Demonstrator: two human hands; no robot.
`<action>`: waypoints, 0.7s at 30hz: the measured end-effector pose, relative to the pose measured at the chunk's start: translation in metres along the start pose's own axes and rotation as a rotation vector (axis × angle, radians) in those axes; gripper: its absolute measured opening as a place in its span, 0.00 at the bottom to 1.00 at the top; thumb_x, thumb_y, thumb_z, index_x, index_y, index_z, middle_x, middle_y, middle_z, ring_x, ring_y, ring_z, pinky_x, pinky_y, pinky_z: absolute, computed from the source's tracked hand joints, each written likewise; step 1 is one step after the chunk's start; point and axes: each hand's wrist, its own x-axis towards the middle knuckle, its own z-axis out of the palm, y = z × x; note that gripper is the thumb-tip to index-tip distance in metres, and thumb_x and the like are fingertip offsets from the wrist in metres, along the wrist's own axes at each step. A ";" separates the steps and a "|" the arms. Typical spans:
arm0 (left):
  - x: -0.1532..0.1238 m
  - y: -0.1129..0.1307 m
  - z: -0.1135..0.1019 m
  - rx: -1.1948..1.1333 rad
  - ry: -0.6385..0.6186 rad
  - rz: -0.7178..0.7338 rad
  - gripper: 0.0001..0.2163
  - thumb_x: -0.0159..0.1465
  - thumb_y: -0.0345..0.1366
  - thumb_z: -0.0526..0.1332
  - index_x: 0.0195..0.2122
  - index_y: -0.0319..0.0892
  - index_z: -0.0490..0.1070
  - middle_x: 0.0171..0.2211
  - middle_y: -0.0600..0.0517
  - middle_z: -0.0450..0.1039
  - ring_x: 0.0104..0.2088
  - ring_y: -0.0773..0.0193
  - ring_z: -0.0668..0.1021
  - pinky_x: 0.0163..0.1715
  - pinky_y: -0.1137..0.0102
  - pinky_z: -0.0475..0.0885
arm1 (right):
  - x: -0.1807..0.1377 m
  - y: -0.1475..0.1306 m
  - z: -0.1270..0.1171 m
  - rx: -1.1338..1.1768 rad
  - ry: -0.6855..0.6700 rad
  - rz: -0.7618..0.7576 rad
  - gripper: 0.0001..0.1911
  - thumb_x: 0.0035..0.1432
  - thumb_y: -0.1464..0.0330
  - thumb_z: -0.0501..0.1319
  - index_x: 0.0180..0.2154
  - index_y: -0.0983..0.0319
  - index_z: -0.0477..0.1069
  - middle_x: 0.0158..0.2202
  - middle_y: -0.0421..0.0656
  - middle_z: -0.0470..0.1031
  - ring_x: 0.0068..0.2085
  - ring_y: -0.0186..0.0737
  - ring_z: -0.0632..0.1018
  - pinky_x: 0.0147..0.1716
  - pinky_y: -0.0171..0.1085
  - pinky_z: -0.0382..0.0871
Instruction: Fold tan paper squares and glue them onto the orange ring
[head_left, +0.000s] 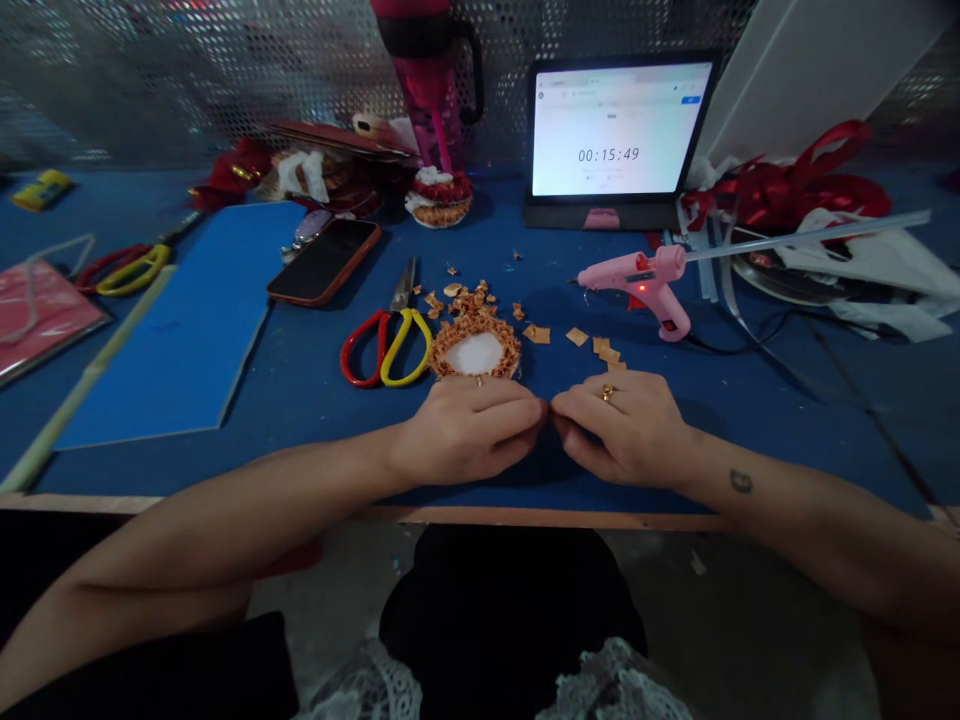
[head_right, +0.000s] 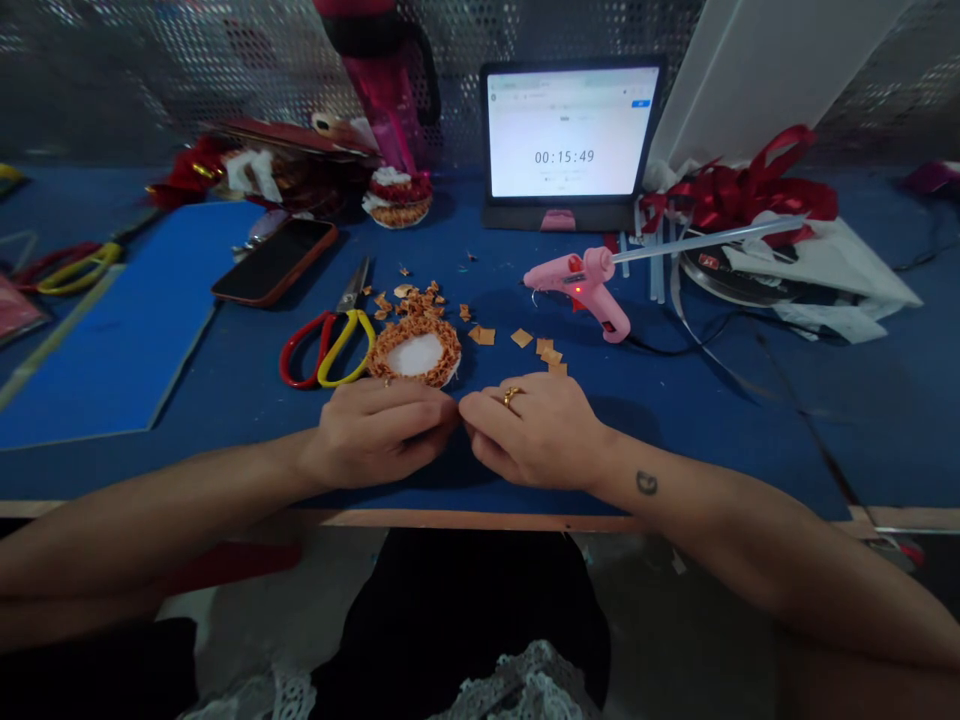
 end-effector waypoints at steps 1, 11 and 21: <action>-0.001 0.000 0.000 0.032 0.000 0.034 0.02 0.57 0.30 0.58 0.32 0.40 0.68 0.30 0.55 0.74 0.27 0.73 0.75 0.25 0.79 0.69 | 0.000 -0.001 0.000 -0.013 -0.003 -0.015 0.08 0.54 0.71 0.51 0.30 0.63 0.67 0.21 0.37 0.67 0.24 0.30 0.68 0.26 0.32 0.61; -0.002 0.008 -0.002 0.144 -0.001 0.106 0.01 0.57 0.28 0.57 0.30 0.38 0.67 0.26 0.55 0.72 0.25 0.72 0.74 0.23 0.77 0.68 | 0.001 -0.010 0.005 -0.041 -0.008 -0.052 0.07 0.51 0.75 0.50 0.27 0.65 0.66 0.23 0.41 0.70 0.25 0.32 0.69 0.26 0.33 0.64; -0.001 0.007 -0.001 0.111 0.006 0.099 0.02 0.56 0.29 0.57 0.27 0.38 0.66 0.25 0.55 0.72 0.22 0.73 0.74 0.20 0.77 0.66 | 0.001 -0.009 0.003 0.018 -0.048 -0.040 0.07 0.51 0.74 0.50 0.28 0.64 0.65 0.22 0.40 0.69 0.24 0.32 0.69 0.26 0.32 0.63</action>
